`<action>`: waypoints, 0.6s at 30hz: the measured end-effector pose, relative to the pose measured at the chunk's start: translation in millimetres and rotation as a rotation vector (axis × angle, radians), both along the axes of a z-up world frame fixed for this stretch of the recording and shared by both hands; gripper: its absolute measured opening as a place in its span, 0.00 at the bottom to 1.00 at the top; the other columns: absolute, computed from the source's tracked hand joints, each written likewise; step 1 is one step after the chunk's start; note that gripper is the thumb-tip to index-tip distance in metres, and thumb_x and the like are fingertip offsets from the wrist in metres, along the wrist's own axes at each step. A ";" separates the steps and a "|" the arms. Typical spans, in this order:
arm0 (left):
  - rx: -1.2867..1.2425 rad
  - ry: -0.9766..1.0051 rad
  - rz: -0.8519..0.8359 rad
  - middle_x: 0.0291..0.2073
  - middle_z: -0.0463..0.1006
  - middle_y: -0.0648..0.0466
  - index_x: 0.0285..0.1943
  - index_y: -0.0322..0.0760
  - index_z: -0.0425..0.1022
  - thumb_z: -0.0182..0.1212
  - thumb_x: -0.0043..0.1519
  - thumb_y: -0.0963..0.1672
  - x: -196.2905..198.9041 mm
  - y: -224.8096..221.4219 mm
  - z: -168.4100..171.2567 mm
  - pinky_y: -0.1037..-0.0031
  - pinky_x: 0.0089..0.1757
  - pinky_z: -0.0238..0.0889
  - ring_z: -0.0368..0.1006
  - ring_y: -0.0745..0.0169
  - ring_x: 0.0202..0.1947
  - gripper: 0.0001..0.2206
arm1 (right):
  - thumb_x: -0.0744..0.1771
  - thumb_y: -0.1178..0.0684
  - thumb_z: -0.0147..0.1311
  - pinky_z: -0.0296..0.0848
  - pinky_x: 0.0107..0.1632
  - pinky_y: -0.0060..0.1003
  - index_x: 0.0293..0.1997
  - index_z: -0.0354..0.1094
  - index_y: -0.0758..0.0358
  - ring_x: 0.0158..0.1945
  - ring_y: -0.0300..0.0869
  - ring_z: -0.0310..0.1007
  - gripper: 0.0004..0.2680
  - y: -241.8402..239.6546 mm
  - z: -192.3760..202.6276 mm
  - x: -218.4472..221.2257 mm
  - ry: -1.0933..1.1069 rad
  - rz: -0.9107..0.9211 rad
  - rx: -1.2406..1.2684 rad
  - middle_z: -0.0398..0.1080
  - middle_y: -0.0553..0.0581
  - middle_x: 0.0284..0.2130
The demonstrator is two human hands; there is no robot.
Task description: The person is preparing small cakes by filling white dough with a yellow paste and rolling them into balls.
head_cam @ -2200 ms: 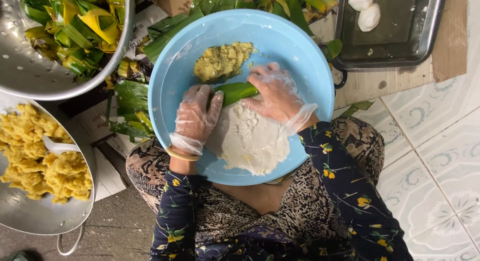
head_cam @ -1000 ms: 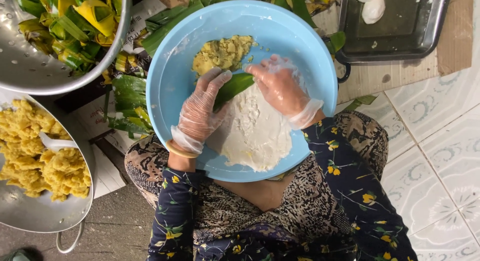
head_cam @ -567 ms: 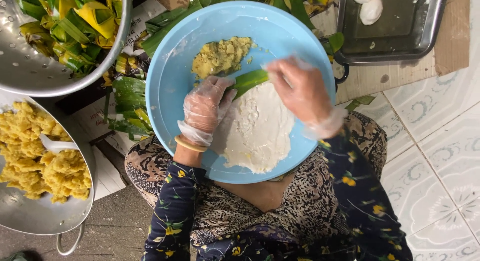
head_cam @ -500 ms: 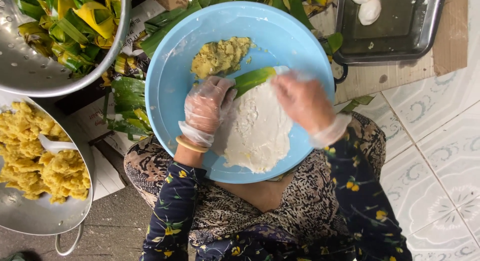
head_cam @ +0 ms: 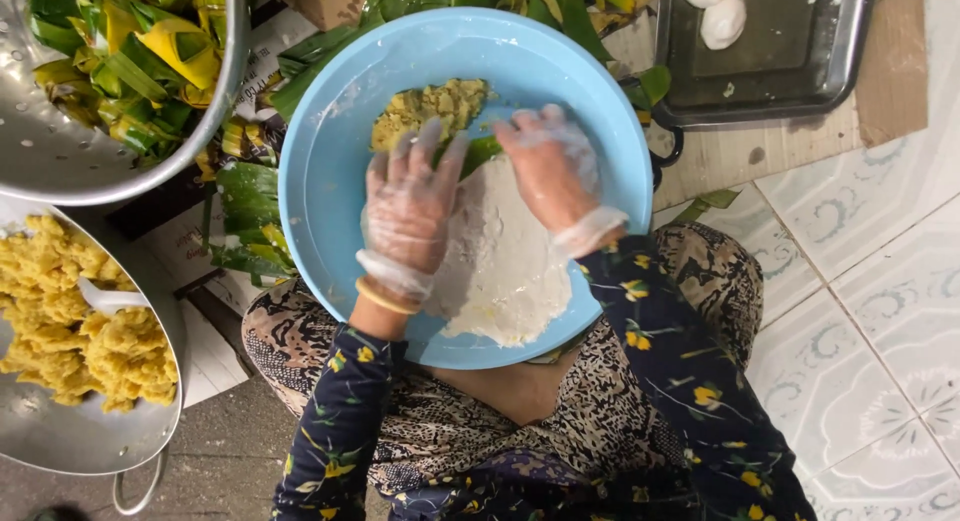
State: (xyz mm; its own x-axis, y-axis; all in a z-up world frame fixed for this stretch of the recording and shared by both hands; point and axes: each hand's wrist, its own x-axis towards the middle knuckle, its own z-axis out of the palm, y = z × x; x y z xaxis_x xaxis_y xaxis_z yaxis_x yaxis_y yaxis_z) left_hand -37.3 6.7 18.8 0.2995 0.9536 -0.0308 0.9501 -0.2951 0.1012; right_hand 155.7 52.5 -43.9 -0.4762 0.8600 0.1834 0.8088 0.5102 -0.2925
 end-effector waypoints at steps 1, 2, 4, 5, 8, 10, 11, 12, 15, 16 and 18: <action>0.156 -0.013 -0.006 0.61 0.69 0.46 0.66 0.49 0.71 0.77 0.53 0.47 -4.9 -6.1 -11.7 0.51 0.56 0.62 0.69 0.45 0.60 0.30 | 0.65 0.55 0.56 0.72 0.34 0.45 0.44 0.70 0.51 0.40 0.51 0.70 0.05 3.7 -5.7 -1.8 -0.057 0.034 0.059 0.67 0.53 0.34; 0.312 -0.026 -0.012 0.62 0.68 0.49 0.65 0.51 0.72 0.80 0.50 0.49 -9.9 -12.4 -23.5 0.57 0.57 0.61 0.68 0.49 0.60 0.32 | 0.63 0.55 0.58 0.70 0.29 0.41 0.32 0.70 0.51 0.35 0.50 0.69 0.01 7.2 -11.8 -3.6 -0.113 0.068 0.118 0.65 0.52 0.25; 0.274 -0.026 0.020 0.61 0.68 0.49 0.68 0.51 0.68 0.80 0.50 0.52 -2.3 -12.9 -15.9 0.56 0.57 0.60 0.67 0.49 0.61 0.36 | 0.65 0.54 0.57 0.69 0.29 0.43 0.32 0.69 0.52 0.35 0.50 0.69 0.02 6.9 -9.3 -0.3 -0.080 0.084 0.110 0.64 0.52 0.25; 0.248 -0.027 0.053 0.61 0.67 0.50 0.71 0.51 0.65 0.80 0.50 0.54 0.6 -11.7 -11.3 0.55 0.58 0.59 0.66 0.50 0.61 0.39 | 0.67 0.52 0.56 0.67 0.29 0.45 0.32 0.68 0.53 0.36 0.51 0.69 0.04 8.7 -6.8 0.4 -0.050 0.100 0.114 0.64 0.53 0.25; 0.207 0.003 0.057 0.55 0.70 0.50 0.68 0.48 0.67 0.76 0.55 0.56 14.5 3.2 -11.9 0.54 0.54 0.67 0.71 0.51 0.54 0.34 | 0.66 0.52 0.60 0.71 0.32 0.43 0.35 0.69 0.53 0.37 0.51 0.72 0.03 4.0 0.4 -0.9 0.029 0.065 0.056 0.67 0.51 0.30; 0.349 0.002 0.034 0.48 0.72 0.53 0.64 0.46 0.70 0.74 0.55 0.54 9.0 8.3 -32.8 0.59 0.48 0.67 0.73 0.54 0.48 0.30 | 0.67 0.52 0.58 0.71 0.32 0.47 0.35 0.68 0.54 0.37 0.53 0.72 0.03 1.1 3.6 -3.2 0.084 0.021 -0.026 0.66 0.52 0.31; 0.487 -0.005 0.010 0.41 0.74 0.55 0.61 0.45 0.74 0.72 0.54 0.51 6.8 10.5 -43.9 0.64 0.42 0.66 0.75 0.57 0.41 0.26 | 0.68 0.53 0.57 0.72 0.33 0.50 0.35 0.67 0.54 0.37 0.56 0.72 0.03 -0.8 5.0 -3.5 0.133 -0.024 -0.111 0.66 0.53 0.31; 0.488 -0.005 0.013 0.41 0.74 0.55 0.61 0.45 0.74 0.72 0.54 0.51 4.7 9.5 -44.9 0.64 0.42 0.66 0.75 0.57 0.41 0.26 | 0.68 0.53 0.57 0.72 0.33 0.50 0.35 0.67 0.54 0.37 0.56 0.72 0.03 -3.9 13.8 -2.7 0.132 -0.021 -0.110 0.66 0.53 0.31; 0.511 -0.042 0.073 0.34 0.74 0.60 0.43 0.51 0.77 0.70 0.51 0.49 0.4 11.9 -46.6 0.68 0.38 0.67 0.76 0.61 0.34 0.13 | 0.70 0.51 0.56 0.77 0.39 0.50 0.45 0.70 0.47 0.39 0.55 0.77 0.02 -14.8 26.9 2.3 0.216 -0.130 -0.155 0.71 0.51 0.38; 0.436 -0.131 0.087 0.32 0.75 0.60 0.42 0.52 0.77 0.67 0.53 0.48 -2.7 12.4 -45.3 0.68 0.37 0.68 0.77 0.59 0.33 0.09 | 0.68 0.51 0.57 0.77 0.39 0.52 0.44 0.71 0.47 0.39 0.58 0.77 0.03 -22.7 22.0 2.8 0.206 -0.109 -0.230 0.72 0.53 0.38; 0.356 -0.223 0.109 0.30 0.75 0.60 0.40 0.53 0.77 0.64 0.56 0.47 -4.6 10.7 -46.1 0.68 0.36 0.69 0.78 0.58 0.33 0.06 | 0.67 0.50 0.58 0.77 0.39 0.54 0.44 0.72 0.48 0.40 0.61 0.77 0.03 -29.6 18.3 0.2 0.190 -0.081 -0.310 0.73 0.55 0.38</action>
State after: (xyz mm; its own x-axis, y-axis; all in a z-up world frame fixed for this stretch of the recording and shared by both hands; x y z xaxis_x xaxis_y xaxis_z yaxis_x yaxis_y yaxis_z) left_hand -41.9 17.4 -27.4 0.1589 0.9194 0.3597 0.9439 -0.2483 0.2178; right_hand 155.9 22.9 -25.6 -0.3872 0.9219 -0.0133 0.7592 0.3106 -0.5720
